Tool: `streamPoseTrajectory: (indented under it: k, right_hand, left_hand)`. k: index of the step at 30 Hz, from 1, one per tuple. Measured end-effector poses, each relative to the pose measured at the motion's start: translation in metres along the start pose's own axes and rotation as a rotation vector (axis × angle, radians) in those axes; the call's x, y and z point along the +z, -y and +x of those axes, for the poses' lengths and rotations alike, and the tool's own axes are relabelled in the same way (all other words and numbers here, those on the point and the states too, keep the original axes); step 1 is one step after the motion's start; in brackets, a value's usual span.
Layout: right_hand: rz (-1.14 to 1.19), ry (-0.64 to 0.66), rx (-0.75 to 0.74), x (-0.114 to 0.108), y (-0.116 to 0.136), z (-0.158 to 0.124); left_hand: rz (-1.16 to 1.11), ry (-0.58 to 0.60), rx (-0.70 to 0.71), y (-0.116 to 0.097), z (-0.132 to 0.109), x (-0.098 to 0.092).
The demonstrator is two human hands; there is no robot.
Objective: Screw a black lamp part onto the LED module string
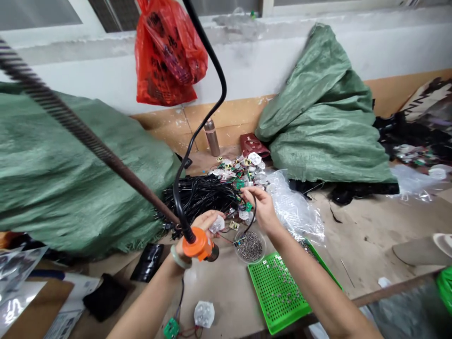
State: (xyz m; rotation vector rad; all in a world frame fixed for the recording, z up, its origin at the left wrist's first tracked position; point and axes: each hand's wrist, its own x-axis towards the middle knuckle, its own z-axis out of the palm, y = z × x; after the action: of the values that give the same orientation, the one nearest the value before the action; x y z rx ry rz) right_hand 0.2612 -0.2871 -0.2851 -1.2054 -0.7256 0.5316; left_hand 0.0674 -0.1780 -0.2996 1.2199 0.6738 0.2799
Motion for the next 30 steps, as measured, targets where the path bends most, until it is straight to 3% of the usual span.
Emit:
streamPoseTrajectory:
  k: [7,12,14,20,23,26,28,30]
  right_hand:
    - [-0.128,0.035,-0.142,-0.011,-0.001,-0.045]
    - [-0.072,0.368,0.044,-0.023,-0.01,-0.048]
    - [-0.053,0.403,0.062,-0.028,-0.015,-0.048]
    - [0.089,0.226,0.185,-0.028,-0.036,-0.051]
    - [0.14,0.066,0.206,-0.021,-0.045,-0.054]
    - [0.147,0.004,0.229,-0.015,-0.05,-0.056]
    - [0.043,0.024,0.236,-0.012,-0.05,-0.054]
    - [-0.225,0.073,0.223,-0.01,-0.047,-0.048]
  left_hand:
    - [-0.077,0.067,-0.003,0.004,0.03,0.017]
    - [-0.021,0.156,-0.055,0.006,0.044,0.02]
    - [0.018,0.183,-0.087,0.009,0.047,0.019]
    - [0.093,0.201,-0.117,0.021,0.048,0.015]
    - [0.1,0.165,-0.093,0.024,0.049,0.014]
    - [0.096,0.081,-0.047,0.023,0.052,0.014]
    - [0.094,0.014,-0.008,0.023,0.054,0.016]
    - [0.098,-0.035,0.025,0.023,0.055,0.018]
